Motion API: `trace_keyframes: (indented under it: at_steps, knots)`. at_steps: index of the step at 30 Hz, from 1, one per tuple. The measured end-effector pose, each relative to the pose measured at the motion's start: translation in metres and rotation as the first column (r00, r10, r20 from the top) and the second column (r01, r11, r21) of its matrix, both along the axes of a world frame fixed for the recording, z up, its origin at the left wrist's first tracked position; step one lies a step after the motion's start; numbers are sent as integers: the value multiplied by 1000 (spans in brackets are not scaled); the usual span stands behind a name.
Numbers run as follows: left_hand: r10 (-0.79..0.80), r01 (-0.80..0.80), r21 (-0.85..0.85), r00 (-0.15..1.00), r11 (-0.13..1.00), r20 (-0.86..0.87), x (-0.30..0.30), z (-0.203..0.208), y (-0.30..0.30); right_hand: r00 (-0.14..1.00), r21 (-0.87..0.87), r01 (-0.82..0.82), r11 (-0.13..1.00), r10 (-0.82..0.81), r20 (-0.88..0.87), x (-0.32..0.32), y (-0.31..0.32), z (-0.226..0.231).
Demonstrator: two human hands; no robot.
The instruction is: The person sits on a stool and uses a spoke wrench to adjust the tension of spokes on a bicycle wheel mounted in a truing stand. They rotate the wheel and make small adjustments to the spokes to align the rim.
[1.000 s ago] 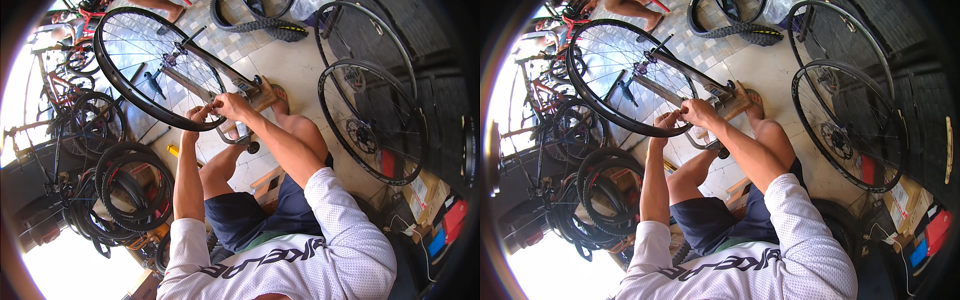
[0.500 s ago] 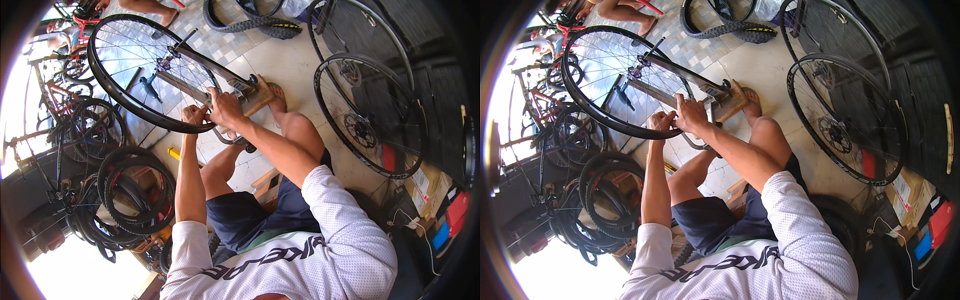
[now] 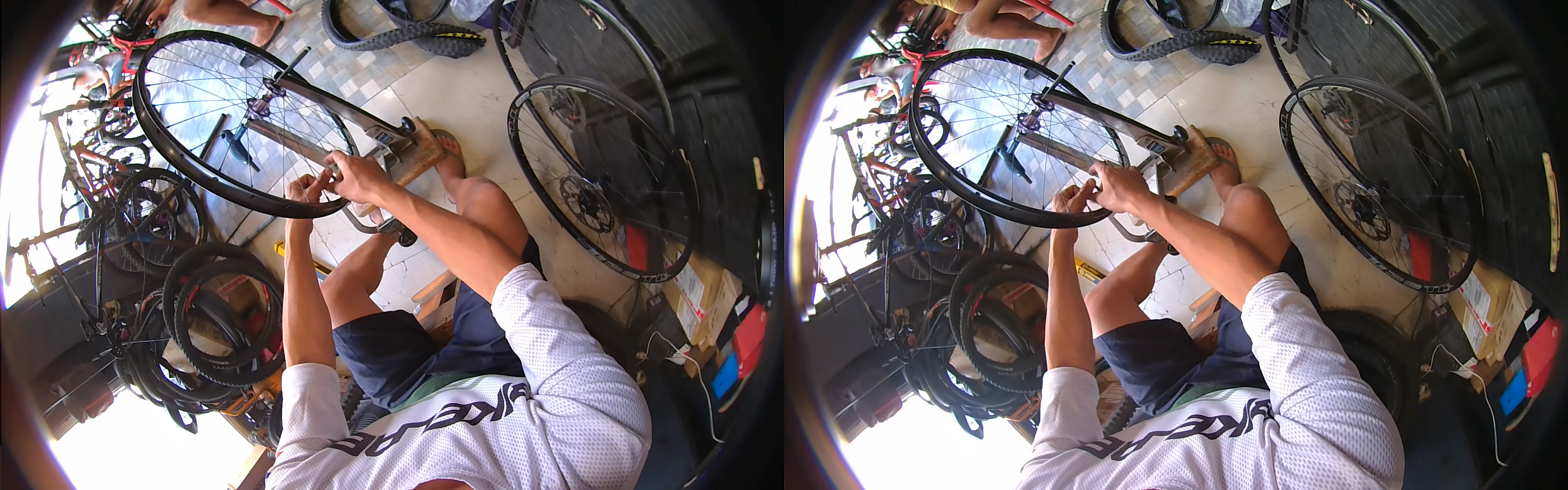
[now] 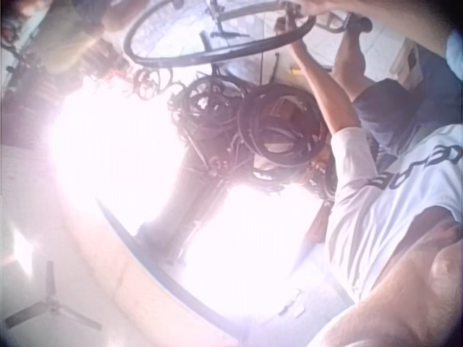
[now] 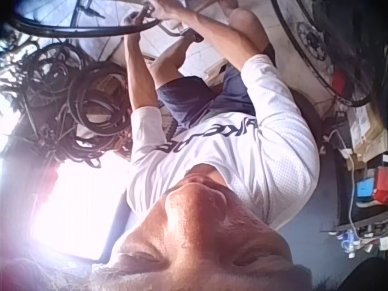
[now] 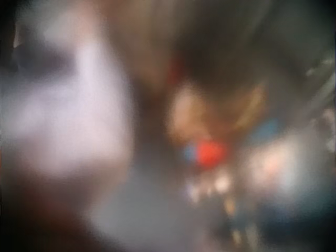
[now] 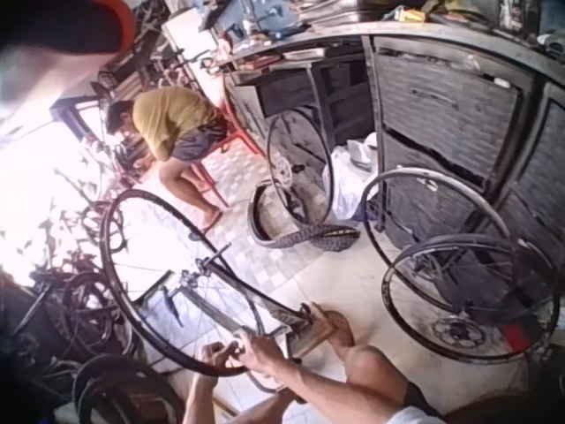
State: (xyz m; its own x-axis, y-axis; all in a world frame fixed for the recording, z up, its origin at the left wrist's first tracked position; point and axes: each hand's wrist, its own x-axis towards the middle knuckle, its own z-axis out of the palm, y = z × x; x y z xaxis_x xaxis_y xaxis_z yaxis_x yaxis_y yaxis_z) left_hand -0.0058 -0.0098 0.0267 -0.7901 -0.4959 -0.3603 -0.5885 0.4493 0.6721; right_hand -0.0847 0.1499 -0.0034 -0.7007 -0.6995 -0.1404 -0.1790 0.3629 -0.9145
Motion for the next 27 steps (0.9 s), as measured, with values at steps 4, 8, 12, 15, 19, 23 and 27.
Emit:
trace_keyframes:
  at_steps: [4,8,12,15,19,23,27]
  knots:
    - [-251,225,-256,965,940,-73,-2,-7,-2,977,87,68,994,-48,-208,1,1,7]
    - [-85,85,-251,996,964,12,-5,-4,6,991,150,3,989,17,-133,2,1,14]
    - [219,-219,-2,976,976,-23,-12,12,23,993,111,-65,992,75,-94,-6,3,4]
    - [331,-308,171,935,936,-128,4,23,14,990,57,-138,989,136,47,-6,0,4]
    - [465,-266,537,841,801,-277,17,39,18,979,36,-171,985,166,116,-9,-2,-6]
    - [416,-200,586,871,786,-261,17,63,32,989,-2,-98,995,98,108,-6,-1,-18]
    - [327,-184,490,918,852,-224,22,61,27,960,45,-126,991,110,256,-7,-3,-15]
